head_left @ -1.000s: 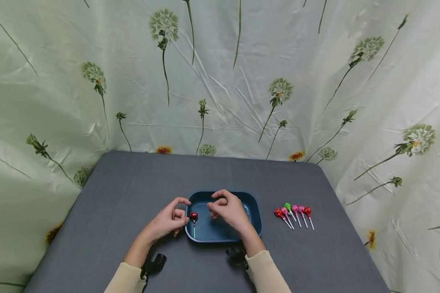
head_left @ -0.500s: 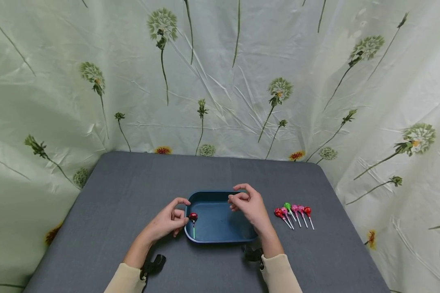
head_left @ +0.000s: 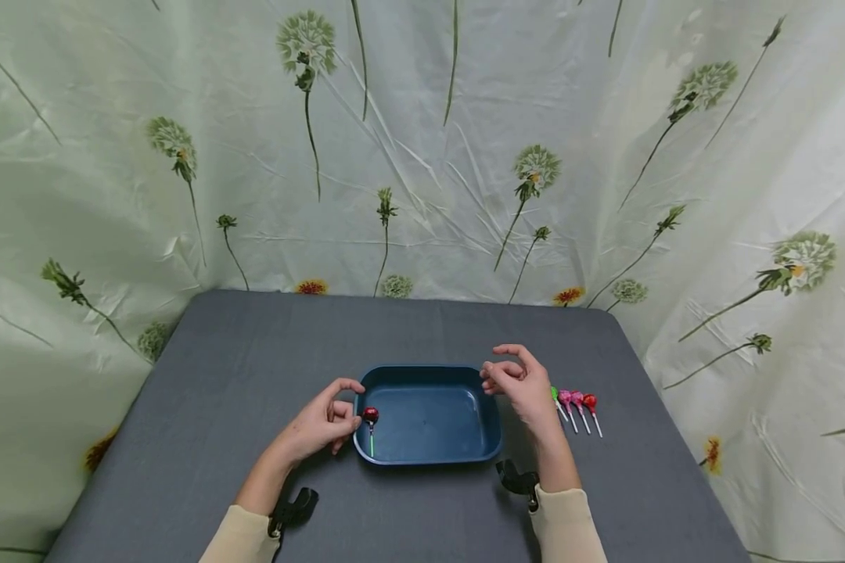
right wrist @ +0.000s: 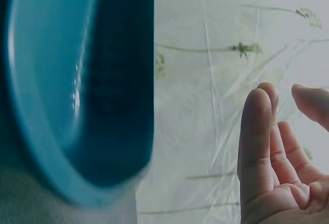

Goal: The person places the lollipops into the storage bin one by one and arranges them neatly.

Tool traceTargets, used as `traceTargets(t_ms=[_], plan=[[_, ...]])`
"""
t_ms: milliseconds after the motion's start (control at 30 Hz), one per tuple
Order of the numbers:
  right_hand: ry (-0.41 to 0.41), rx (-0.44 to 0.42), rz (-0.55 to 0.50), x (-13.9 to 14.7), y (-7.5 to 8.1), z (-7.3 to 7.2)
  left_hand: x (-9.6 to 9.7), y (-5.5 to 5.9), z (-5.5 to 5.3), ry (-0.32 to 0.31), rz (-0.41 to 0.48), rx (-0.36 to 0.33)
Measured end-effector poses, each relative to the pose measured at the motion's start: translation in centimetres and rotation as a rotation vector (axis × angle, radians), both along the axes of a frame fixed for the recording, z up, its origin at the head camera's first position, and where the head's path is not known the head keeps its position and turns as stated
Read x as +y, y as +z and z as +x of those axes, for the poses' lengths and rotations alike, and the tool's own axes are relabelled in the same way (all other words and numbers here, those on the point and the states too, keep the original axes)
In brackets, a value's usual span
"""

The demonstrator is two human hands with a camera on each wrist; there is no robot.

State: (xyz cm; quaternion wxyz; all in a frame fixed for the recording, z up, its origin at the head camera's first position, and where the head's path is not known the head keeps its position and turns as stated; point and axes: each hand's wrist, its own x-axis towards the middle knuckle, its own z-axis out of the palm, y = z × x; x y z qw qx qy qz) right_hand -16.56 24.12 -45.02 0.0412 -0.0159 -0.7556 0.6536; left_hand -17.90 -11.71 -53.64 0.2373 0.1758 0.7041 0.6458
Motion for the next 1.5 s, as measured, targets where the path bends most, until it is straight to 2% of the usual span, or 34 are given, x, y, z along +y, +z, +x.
traceTargets(t_ms=[133,433,700,867,1100,1500], plan=[[-0.033,0.005,0.009,1.2,0.1,0.0,0.0,0.1,0.0,0.009,-0.010,-0.008],[-0.110,-0.051,-0.037,3.4,-0.1,0.4,0.0,0.0,0.0,-0.005,-0.008,0.020],[-0.160,-0.095,-0.015,5.3,-0.7,0.4,-0.1,0.2,-0.1,0.005,-0.022,0.014],[-0.169,-0.134,-0.012,6.5,-1.4,0.4,0.0,0.2,-0.1,0.009,-0.024,0.007],[-0.197,-0.153,0.034,8.1,-2.8,1.2,0.0,0.0,0.0,0.006,-0.021,-0.006],[-0.171,-0.203,0.110,9.6,-5.1,2.1,0.1,0.1,0.0,0.017,-0.030,-0.004]])
